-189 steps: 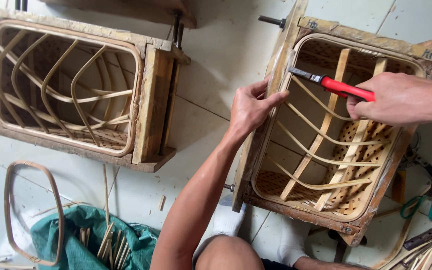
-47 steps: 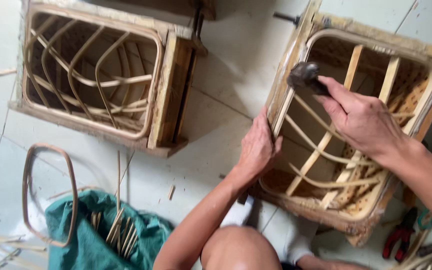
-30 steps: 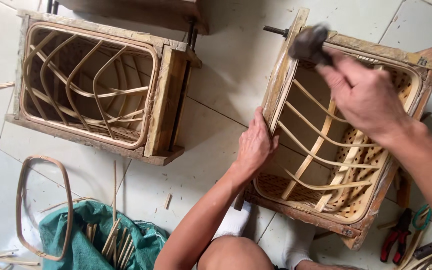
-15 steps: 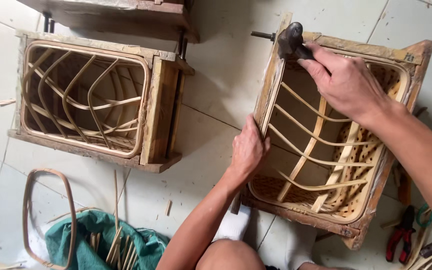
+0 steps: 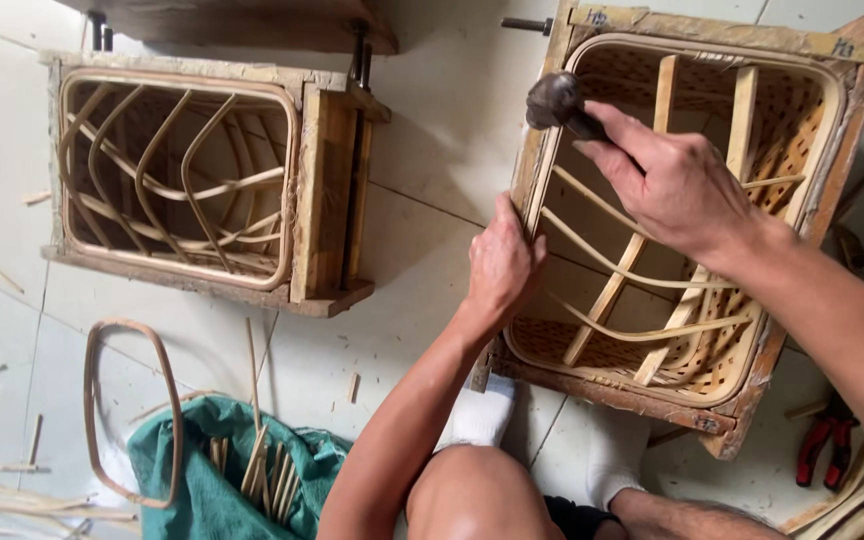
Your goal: The person assembles a rectangular woven basket by fitting a curved bamboo rim into a wooden mold. They use a hammer to tap the rim into place, pliers to adjust the fit, and apply glue along the rim's edge. The person then uses a knife to trim excess material from the basket's edge.
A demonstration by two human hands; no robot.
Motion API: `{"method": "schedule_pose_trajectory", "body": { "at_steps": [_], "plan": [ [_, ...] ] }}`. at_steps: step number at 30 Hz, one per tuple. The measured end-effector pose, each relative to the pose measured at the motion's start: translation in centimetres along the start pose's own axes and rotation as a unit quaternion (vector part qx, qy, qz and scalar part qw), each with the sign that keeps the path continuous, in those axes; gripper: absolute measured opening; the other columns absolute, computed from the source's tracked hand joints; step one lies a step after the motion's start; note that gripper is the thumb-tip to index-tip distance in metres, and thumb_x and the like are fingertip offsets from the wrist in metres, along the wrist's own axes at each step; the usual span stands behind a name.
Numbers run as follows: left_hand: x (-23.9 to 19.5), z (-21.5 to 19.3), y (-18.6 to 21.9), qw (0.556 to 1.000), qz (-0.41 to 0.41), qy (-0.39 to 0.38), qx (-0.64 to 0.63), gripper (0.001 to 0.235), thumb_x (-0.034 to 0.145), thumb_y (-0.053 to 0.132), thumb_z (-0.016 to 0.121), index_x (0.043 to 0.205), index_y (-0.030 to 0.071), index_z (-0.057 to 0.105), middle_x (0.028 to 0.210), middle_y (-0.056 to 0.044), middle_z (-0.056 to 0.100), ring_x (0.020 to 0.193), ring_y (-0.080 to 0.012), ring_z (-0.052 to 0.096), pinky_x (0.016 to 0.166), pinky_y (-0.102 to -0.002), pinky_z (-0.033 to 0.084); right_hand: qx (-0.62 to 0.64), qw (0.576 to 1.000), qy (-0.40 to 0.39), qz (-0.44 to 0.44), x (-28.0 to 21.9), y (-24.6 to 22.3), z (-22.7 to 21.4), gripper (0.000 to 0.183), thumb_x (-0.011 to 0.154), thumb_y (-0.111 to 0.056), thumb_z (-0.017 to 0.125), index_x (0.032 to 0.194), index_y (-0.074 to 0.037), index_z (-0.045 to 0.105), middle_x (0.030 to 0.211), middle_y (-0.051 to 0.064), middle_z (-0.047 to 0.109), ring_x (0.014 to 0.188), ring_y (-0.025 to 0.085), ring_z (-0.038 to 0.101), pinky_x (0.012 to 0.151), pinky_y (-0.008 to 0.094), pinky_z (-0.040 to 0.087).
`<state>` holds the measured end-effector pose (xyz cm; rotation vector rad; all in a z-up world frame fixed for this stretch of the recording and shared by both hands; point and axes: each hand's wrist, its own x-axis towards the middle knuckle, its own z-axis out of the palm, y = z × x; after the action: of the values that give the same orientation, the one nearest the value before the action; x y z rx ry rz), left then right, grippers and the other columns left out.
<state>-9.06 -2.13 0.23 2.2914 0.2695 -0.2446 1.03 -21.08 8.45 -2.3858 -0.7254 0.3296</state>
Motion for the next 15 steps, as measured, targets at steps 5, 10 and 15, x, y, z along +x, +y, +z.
{"method": "schedule_pose_trajectory", "body": {
  "at_steps": [5,10,15],
  "plan": [
    [0.4,-0.6,0.7,1.0,-0.006,-0.005,-0.016,0.059,0.083,0.019,0.074,0.128,-0.002,0.042,0.097,-0.03,0.071,0.09,-0.0474,0.071,0.083,-0.054,0.056,0.003,0.999,-0.026,0.025,-1.8,-1.5,0.3,0.047,0.108,-0.023,0.051,0.151,-0.007,0.05,0.05,0.007,0.055,0.035,0.013,0.048,0.031,0.03,0.042],
    [-3.9,-2.9,-0.5,0.978,0.021,-0.078,-0.191,0.088,0.091,0.03,0.076,0.156,-0.003,0.026,0.131,-0.033,0.062,0.119,-0.0451,0.062,0.099,-0.048,0.049,0.02,0.999,-0.029,0.008,-4.1,-2.7,1.9,0.045,0.108,-0.022,0.048,0.151,-0.008,0.05,0.071,0.002,0.06,0.034,0.013,0.044,0.034,0.029,0.042],
    [-12.7,-3.5,-2.8,0.968,0.019,-0.089,-0.233,0.115,0.08,0.04,0.085,0.158,-0.005,0.015,0.146,-0.03,0.053,0.135,-0.0355,0.056,0.11,-0.04,0.045,0.026,0.998,-0.031,-0.038,-6.7,-4.1,3.7,0.047,0.107,-0.019,0.049,0.154,-0.011,0.051,0.058,0.007,0.058,0.034,0.012,0.045,0.036,0.028,0.043]
  ]
}}
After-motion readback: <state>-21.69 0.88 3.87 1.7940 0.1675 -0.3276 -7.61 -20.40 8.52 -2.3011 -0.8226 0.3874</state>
